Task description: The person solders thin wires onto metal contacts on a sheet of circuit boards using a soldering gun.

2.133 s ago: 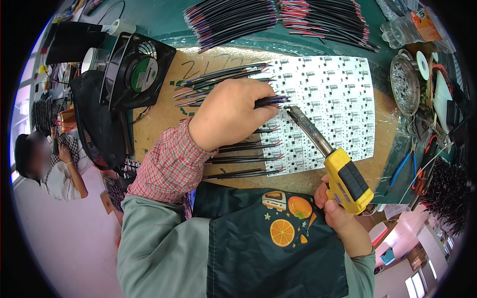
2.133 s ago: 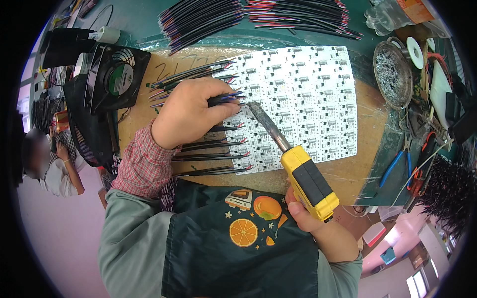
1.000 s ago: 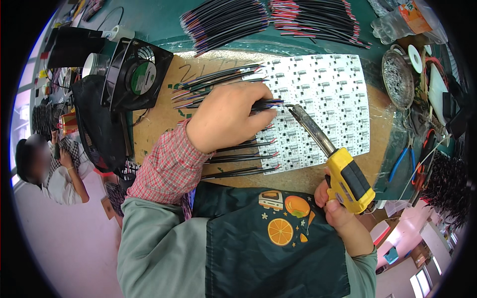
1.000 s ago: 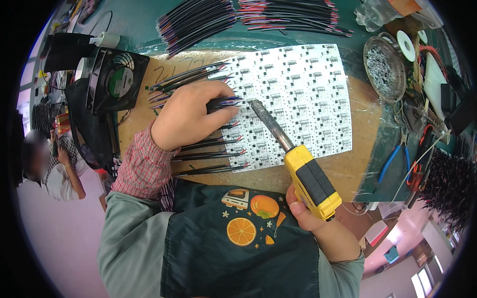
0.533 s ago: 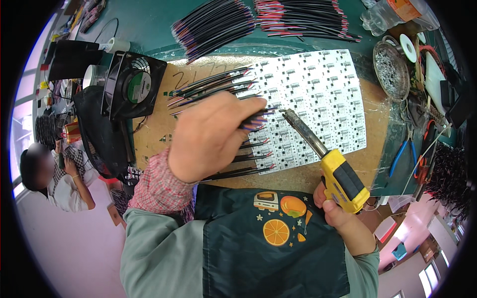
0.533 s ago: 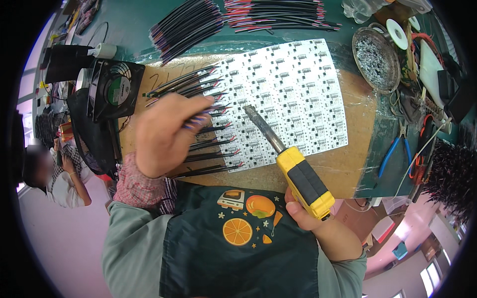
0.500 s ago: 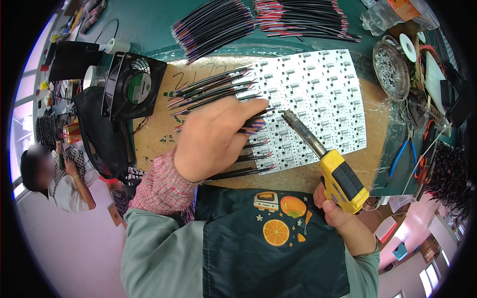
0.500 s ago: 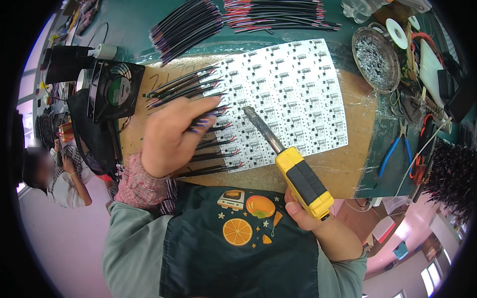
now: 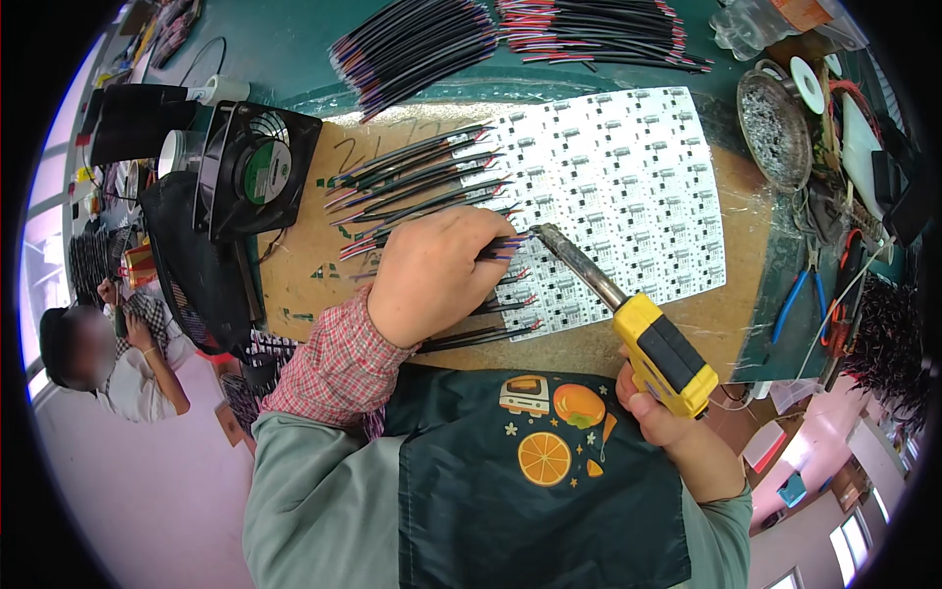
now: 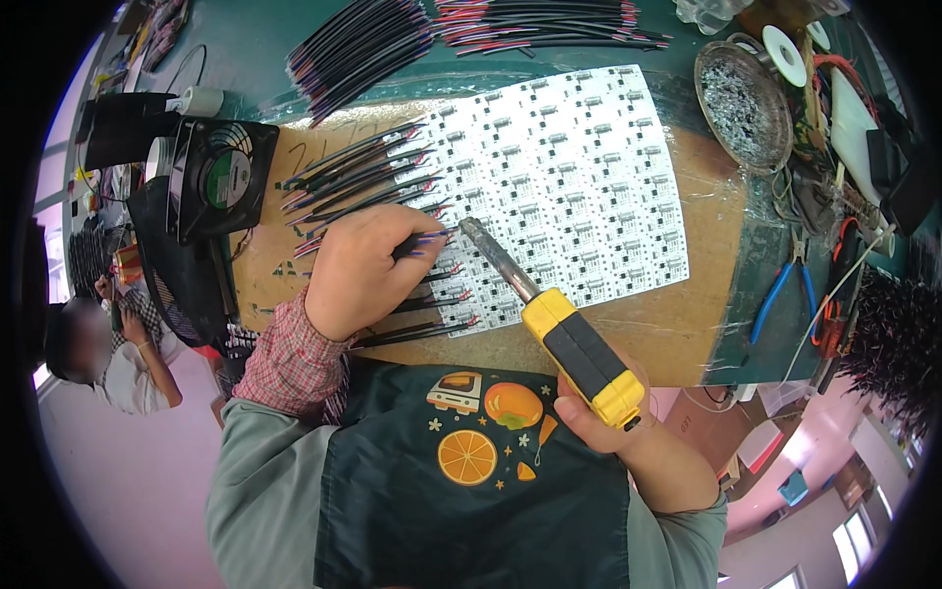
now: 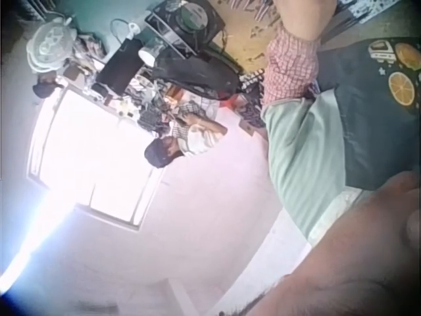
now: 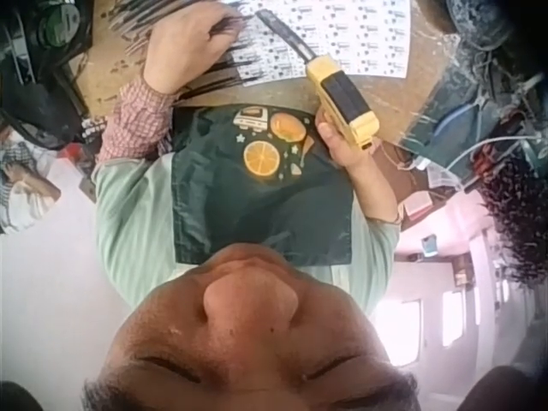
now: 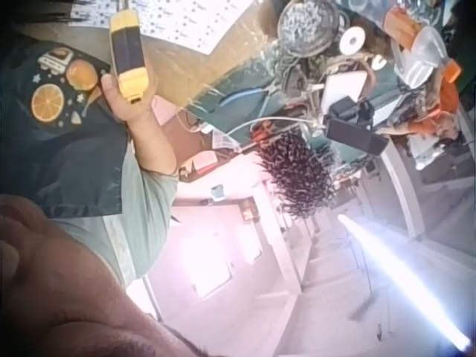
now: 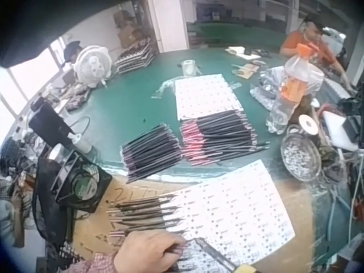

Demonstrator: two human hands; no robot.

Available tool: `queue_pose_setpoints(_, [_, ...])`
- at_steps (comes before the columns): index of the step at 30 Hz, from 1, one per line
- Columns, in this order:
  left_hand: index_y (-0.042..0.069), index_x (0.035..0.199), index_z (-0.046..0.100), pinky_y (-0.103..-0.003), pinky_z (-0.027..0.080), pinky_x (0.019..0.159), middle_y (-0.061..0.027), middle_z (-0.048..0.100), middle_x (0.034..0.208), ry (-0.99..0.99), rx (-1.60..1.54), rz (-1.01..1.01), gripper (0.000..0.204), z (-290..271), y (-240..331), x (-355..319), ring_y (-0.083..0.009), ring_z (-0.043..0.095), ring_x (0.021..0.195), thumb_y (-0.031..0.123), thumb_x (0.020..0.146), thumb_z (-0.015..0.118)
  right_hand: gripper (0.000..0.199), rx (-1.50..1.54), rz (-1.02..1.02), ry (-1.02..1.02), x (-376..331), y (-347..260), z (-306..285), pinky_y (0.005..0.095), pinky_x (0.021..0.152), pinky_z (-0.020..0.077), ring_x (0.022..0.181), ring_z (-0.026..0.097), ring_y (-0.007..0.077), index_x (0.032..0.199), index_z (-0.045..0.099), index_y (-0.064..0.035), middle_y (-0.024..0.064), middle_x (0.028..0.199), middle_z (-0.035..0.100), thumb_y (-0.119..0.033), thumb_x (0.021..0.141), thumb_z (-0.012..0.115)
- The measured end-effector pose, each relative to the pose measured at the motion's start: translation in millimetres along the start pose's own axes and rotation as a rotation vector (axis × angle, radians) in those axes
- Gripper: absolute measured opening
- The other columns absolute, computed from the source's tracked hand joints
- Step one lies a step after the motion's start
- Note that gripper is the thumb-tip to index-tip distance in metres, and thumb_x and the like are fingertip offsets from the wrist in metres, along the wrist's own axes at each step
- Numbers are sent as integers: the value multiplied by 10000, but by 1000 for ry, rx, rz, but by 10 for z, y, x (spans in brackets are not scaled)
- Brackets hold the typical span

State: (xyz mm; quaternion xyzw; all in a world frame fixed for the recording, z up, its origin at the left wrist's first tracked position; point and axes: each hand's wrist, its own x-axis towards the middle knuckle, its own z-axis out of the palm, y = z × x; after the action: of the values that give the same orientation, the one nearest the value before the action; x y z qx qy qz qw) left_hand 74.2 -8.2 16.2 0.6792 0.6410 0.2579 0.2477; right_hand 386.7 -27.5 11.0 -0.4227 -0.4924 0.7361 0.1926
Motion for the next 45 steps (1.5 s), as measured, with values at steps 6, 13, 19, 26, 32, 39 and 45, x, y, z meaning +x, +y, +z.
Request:
queue_pose_setpoints(6, [26, 851, 657, -365, 526, 661, -119, 679, 828, 17, 4, 1, 94, 6, 7, -13, -295, 661, 747, 61, 776, 701, 259, -54, -2, -13, -18, 75, -34, 292, 617, 466, 667, 567, 161, 990, 586, -7, 50, 790, 583, -142, 801, 701])
queue_pose_setpoints(13, [27, 846, 653, -363, 525, 654, -116, 679, 816, 21, 8, -5, 102, 26, -3, -11, -294, 662, 741, 62, 770, 710, 238, -46, -10, -14, 8, 24, -15, 291, 607, 464, 667, 566, 152, 979, 581, -17, 47, 778, 584, -157, 823, 695])
queue_pose_setpoints(19, [27, 843, 656, -359, 527, 655, -116, 680, 819, 36, 10, 7, 108, 28, -11, -8, -292, 663, 742, 76, 772, 721, 762, 94, 106, -55, -79, 84, -46, 246, 583, 373, 664, 431, 105, 1376, 386, -11, 3, 760, 458, -304, 779, 756])
queue_pose_setpoints(26, [60, 845, 673, -404, 518, 643, -116, 665, 796, 11, -1, -41, 118, 8, -23, 37, -316, 651, 741, 135, 756, 692, 744, 78, 138, -52, -117, 103, -78, 246, 582, 374, 658, 427, 101, 1364, 395, -13, 7, 759, 460, -305, 778, 749])
queue_pose_setpoints(32, [38, 859, 685, -407, 516, 665, -128, 665, 822, -78, -85, -59, 135, -48, -19, 67, -332, 644, 757, 141, 773, 672, 719, 33, 102, -42, -98, 95, -59, 248, 580, 376, 652, 427, 104, 1344, 397, 5, 13, 749, 462, -296, 786, 736])
queue_pose_setpoints(39, [44, 866, 686, -413, 514, 666, -125, 666, 835, -86, -74, -41, 137, -60, -22, 73, -331, 642, 767, 146, 777, 666, 416, 7, 63, -39, -67, 54, -67, 275, 580, 416, 647, 495, 137, 1096, 520, -9, 33, 758, 512, -235, 805, 714])
queue_pose_setpoints(45, [40, 875, 689, -387, 515, 686, -123, 670, 839, -100, -56, -50, 127, -69, -4, 75, -314, 649, 780, 125, 781, 680, 209, 27, -8, -18, -60, 54, -42, 296, 581, 451, 636, 557, 166, 930, 587, -17, 52, 762, 570, -156, 818, 694])
